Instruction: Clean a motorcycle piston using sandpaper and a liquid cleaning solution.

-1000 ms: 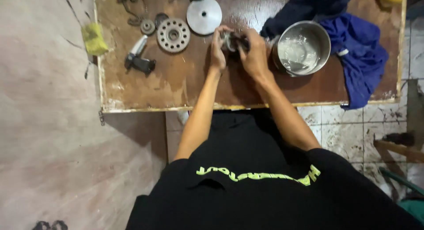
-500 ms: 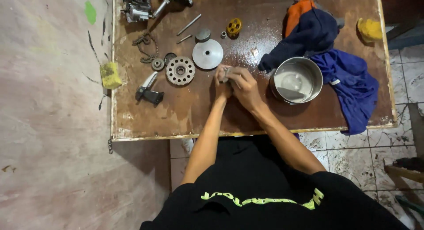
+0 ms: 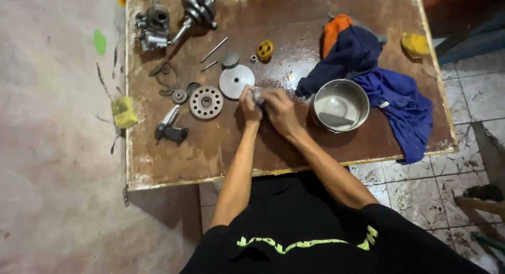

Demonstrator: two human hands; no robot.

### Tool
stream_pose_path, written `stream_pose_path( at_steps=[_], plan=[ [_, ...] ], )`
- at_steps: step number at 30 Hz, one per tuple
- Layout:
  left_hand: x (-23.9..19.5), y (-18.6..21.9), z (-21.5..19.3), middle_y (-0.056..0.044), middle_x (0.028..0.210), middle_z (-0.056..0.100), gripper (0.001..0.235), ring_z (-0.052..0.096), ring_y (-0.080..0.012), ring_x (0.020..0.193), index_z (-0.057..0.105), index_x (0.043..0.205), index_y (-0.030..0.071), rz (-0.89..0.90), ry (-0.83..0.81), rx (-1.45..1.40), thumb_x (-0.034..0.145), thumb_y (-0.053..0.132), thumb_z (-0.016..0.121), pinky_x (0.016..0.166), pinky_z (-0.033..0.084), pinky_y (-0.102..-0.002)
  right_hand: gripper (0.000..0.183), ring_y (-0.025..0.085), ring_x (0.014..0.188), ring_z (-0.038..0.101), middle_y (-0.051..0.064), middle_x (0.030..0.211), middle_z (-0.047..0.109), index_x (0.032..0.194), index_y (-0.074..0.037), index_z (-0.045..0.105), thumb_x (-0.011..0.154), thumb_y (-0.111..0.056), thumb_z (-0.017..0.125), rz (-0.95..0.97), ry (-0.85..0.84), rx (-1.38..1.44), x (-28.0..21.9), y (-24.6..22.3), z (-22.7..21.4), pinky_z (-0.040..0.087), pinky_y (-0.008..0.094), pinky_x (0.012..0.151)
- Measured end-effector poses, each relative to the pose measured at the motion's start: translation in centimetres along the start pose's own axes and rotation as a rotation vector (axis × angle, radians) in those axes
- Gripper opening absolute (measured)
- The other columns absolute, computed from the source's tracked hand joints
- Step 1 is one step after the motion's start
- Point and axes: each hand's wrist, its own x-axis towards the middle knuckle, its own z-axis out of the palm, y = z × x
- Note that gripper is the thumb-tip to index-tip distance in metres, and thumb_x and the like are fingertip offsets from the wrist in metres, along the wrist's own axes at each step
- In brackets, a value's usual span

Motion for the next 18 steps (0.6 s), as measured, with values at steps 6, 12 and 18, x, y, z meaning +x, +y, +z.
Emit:
stream_pose_path(
  at_steps=[6, 12, 18],
  plan=[
    [0.3, 2.4, 0.9, -0.012, 0.075, 0.061, 0.031, 0.057, -0.0231, 0.068, 0.062, 0.089, 0.002, 0.084, 0.176, 0.229, 0.095, 0.022, 0.039, 0.064, 0.047, -0.037, 0.031, 0.036, 0.110, 0.070, 0.019, 0.119, 0.068, 0.114, 0.002, 0.068, 0.085, 0.013, 0.064, 0.065, -0.009, 0.070, -1.5, 2.6, 1.6, 0.058, 0.042, 0.095],
    [-1.3, -2.7, -0.3, -0.022, 0.077, 0.058, 0.029, 0.057, -0.0353, 0.068, 0.055, 0.089, -0.001, 0.146, 0.175, 0.357, 0.096, 0.024, 0.042, 0.065, 0.045, -0.047, 0.047, 0.043, 0.131, 0.058, 0.023, 0.137, 0.061, 0.125, -0.004, 0.069, 0.082, 0.014, 0.065, -0.252, -0.058, 0.022, -3.2, 4.0, 1.8, 0.048, 0.051, 0.113],
    [-0.6, -1.3, -0.1, -0.021, 0.086, 0.063, 0.030, 0.057, -0.0413, 0.079, 0.058, 0.094, 0.003, 0.312, 0.145, 0.339, 0.103, 0.025, 0.041, 0.071, 0.045, -0.044, 0.024, 0.034, 0.118, 0.067, 0.018, 0.122, 0.067, 0.119, 0.002, 0.067, 0.096, 0.002, 0.062, -0.169, 0.016, 0.074, -2.0, 3.8, 2.1, 0.056, 0.044, 0.103]
  ],
)
